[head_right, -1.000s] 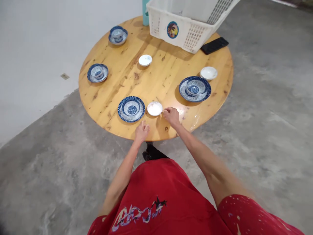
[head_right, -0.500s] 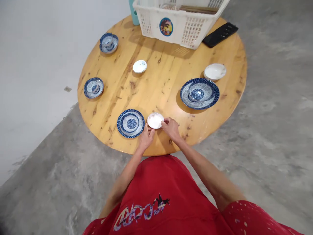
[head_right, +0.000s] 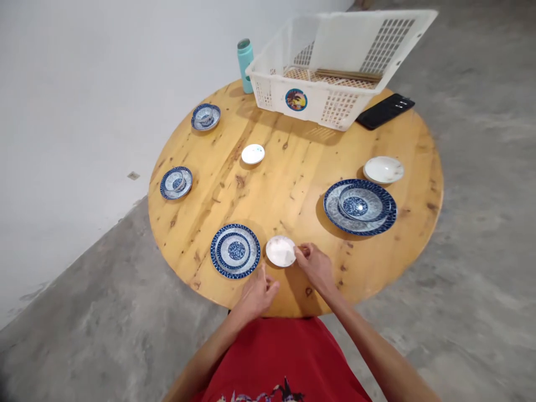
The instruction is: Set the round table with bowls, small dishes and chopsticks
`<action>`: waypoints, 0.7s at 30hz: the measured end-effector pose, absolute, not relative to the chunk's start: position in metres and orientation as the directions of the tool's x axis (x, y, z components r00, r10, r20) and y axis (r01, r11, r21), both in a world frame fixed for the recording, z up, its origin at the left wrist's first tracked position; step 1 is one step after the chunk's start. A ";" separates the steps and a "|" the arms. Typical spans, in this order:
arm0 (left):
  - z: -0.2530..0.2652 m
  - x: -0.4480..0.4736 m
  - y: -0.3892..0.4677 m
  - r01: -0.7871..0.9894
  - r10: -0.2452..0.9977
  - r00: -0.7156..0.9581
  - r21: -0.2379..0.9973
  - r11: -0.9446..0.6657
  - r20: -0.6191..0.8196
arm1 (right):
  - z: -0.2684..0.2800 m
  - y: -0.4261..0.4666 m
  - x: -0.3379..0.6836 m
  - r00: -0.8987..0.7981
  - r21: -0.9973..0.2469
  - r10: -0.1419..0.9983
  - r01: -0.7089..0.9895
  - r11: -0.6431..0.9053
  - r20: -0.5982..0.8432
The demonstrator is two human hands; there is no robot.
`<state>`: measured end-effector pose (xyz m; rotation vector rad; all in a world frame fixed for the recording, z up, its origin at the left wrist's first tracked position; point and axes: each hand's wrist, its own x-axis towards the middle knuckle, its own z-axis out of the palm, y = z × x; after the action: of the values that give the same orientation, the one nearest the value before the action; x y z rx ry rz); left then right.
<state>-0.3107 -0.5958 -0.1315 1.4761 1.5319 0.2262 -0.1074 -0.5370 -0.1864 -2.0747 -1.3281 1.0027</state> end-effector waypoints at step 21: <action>-0.149 -0.472 -0.343 0.583 0.955 0.149 0.803 0.124 -0.255 | -0.188 -0.188 -0.199 0.477 -0.675 0.877 0.630 -0.383 -0.053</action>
<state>-0.4716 -0.3426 -0.1493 1.5610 1.5360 0.5429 -0.1988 -0.1876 -0.1878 -2.1393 -1.2421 0.5481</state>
